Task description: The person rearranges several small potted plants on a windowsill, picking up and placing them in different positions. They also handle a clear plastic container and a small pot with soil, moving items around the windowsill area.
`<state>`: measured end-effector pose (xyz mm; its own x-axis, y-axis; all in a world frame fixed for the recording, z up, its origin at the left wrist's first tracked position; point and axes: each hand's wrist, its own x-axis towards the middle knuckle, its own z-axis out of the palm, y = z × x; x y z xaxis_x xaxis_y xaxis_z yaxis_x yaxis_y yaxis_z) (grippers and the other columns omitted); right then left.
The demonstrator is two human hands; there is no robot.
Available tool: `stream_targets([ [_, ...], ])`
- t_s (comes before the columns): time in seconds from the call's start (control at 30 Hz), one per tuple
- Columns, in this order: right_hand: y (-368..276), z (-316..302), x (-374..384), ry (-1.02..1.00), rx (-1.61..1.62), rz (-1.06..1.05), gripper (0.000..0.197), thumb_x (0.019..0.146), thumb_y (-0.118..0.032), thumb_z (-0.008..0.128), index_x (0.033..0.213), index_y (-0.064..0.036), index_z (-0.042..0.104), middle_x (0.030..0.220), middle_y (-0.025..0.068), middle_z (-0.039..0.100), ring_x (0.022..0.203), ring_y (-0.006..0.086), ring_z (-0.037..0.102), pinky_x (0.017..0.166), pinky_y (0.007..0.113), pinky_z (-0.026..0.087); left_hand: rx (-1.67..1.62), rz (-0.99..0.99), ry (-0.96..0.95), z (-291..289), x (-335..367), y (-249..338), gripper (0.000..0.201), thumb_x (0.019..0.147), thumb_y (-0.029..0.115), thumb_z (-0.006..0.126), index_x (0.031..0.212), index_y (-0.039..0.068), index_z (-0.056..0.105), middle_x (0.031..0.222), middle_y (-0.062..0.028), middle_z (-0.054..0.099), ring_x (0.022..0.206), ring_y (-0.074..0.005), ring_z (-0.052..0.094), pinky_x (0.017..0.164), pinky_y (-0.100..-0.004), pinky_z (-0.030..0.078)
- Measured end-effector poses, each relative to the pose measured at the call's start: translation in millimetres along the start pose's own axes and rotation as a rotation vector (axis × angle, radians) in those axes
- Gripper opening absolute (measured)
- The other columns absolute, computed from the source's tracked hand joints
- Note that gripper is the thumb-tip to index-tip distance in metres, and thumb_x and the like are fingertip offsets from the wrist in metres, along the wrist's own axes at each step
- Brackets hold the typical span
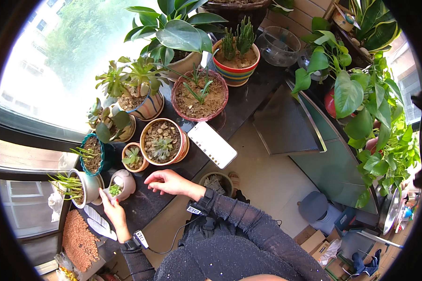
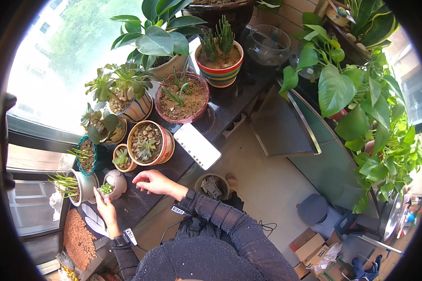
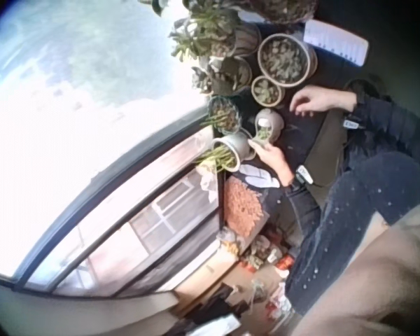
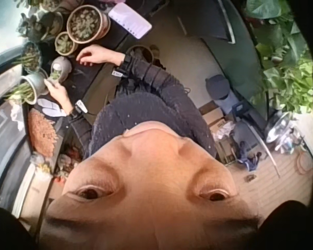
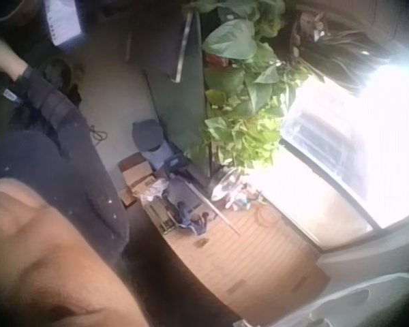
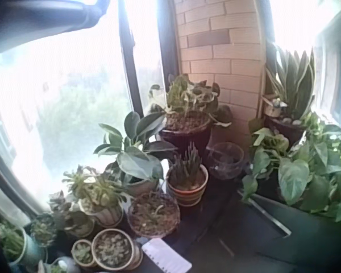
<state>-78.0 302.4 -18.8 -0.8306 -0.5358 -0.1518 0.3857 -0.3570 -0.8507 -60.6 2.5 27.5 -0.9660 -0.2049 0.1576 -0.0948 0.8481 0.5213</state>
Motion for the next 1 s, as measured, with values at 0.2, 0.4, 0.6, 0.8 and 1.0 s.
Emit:
stream_targets([
  [0.2, 8, -9, 1, -0.018, 0.073, -0.027, 0.026, 0.099, -0.015, 0.064, 0.122, -0.0041, 0.064, 0.104, 0.0055, 0.070, 0.088, 0.0117, 0.066, 0.065, 0.026, 0.056, 0.018, -0.014, 0.006, -1, 0, 0, 0.078, 0.087, -0.013, 0.057, 0.157, 0.009, 0.032, 0.153, -0.0242, 0.043, 0.141, -0.0359, 0.044, 0.115, -0.0378, 0.035],
  [0.4, 14, -15, 5, -0.025, 0.137, -0.031, 0.023, 0.100, -0.011, 0.061, 0.120, -0.0004, 0.063, 0.101, 0.0076, 0.069, 0.087, 0.0133, 0.067, 0.067, 0.027, 0.058, 0.021, -0.007, 0.010, 0, 0, 0, 0.079, 0.086, -0.014, 0.057, 0.157, 0.009, 0.031, 0.155, -0.0223, 0.042, 0.143, -0.0352, 0.042, 0.116, -0.0377, 0.034],
  [0.6, 16, -21, 6, -0.065, 0.179, -0.029, 0.024, 0.102, -0.011, 0.057, 0.123, 0.0014, 0.060, 0.103, 0.0091, 0.068, 0.091, 0.0137, 0.067, 0.076, 0.027, 0.058, 0.036, -0.007, 0.013, 0, 0, -2, 0.080, 0.085, -0.014, 0.057, 0.157, 0.008, 0.031, 0.156, -0.0209, 0.040, 0.144, -0.0346, 0.041, 0.117, -0.0375, 0.033],
  [0.8, 18, -23, 8, -0.086, 0.194, -0.031, 0.025, 0.104, -0.012, 0.055, 0.125, 0.0012, 0.059, 0.103, 0.0088, 0.068, 0.091, 0.0140, 0.067, 0.080, 0.027, 0.058, 0.034, 0.005, 0.018, 2, 1, -3, 0.079, 0.085, -0.015, 0.056, 0.157, 0.008, 0.032, 0.157, -0.0207, 0.040, 0.144, -0.0346, 0.040, 0.118, -0.0374, 0.032],
  [1.0, 20, -24, 10, -0.086, 0.187, -0.021, 0.025, 0.104, -0.013, 0.054, 0.125, 0.0010, 0.059, 0.104, 0.0089, 0.068, 0.091, 0.0143, 0.067, 0.081, 0.028, 0.058, 0.044, 0.021, 0.017, 2, 1, 1, 0.078, 0.085, -0.014, 0.056, 0.157, 0.007, 0.032, 0.157, -0.0207, 0.039, 0.145, -0.0350, 0.039, 0.118, -0.0376, 0.032],
])
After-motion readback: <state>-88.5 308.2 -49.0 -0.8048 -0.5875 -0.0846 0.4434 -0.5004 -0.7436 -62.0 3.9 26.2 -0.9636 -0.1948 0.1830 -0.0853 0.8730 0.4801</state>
